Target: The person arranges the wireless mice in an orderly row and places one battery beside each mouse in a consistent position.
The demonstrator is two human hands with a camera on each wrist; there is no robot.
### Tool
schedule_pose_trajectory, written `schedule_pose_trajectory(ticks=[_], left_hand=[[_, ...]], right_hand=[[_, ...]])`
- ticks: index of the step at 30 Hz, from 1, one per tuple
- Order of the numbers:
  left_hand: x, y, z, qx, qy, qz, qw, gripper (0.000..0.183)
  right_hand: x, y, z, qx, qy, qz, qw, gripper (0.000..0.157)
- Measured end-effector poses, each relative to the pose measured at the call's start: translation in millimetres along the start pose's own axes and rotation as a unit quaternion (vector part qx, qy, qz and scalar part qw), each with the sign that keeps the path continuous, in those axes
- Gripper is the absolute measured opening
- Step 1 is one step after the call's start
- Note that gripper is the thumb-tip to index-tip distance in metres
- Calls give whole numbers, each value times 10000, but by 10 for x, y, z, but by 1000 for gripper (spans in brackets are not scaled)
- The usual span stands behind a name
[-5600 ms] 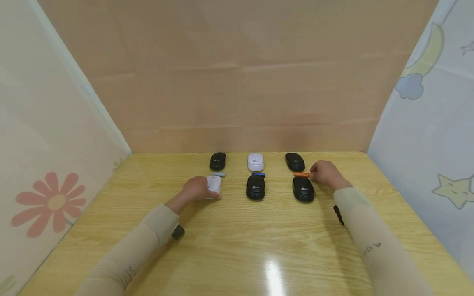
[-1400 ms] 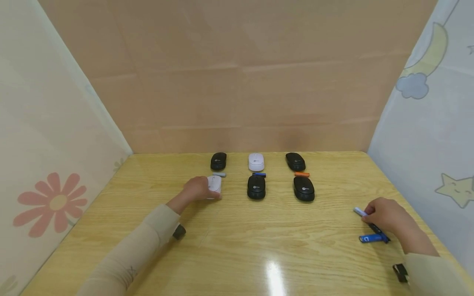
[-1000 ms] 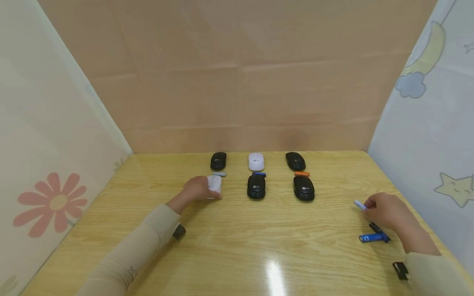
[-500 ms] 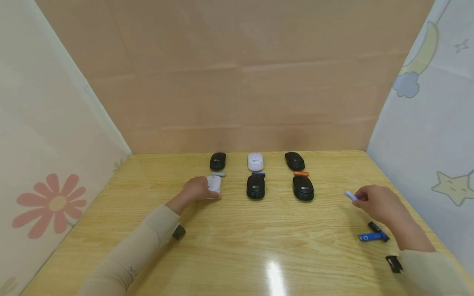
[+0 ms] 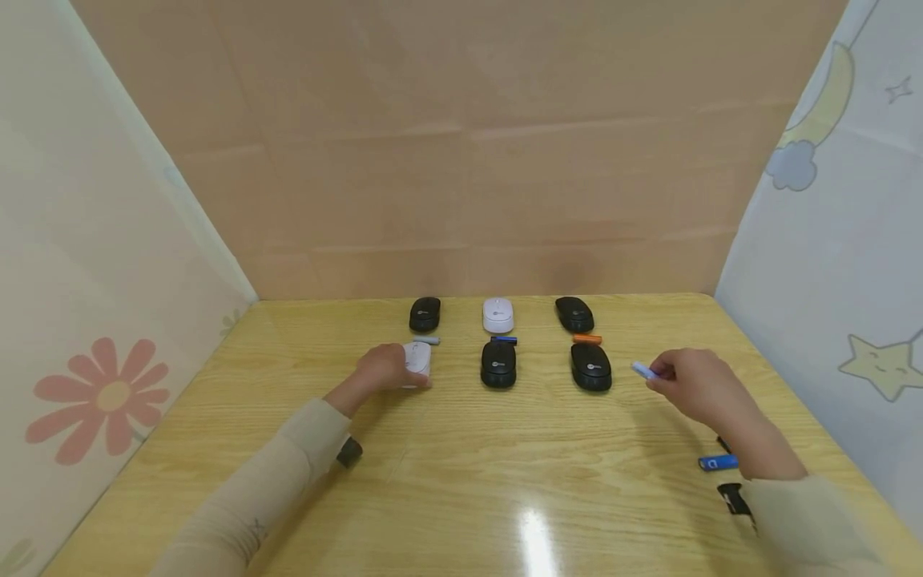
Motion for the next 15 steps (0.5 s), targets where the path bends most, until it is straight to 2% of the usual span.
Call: schedule_pose_trajectory(ticks=[8,15], left_hand=[[-5,11,-5,38,-3,-23,10000,56],[5,13,-10,78,27,-60,9999,56]], right_hand=[[41,-386,-149,-332,62,-211,9992,13],[180,-671,-281,-521,-120,-329,9980,10]])
Point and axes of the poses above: each hand's wrist, its own z-axis away from the middle knuckle, its own x-axis out of the palm, y = z × x, the point moved 10 cm from there along -z, towards the middle knuckle, and after that the axes turned 6 degrees about y, right-handed, at the moved point
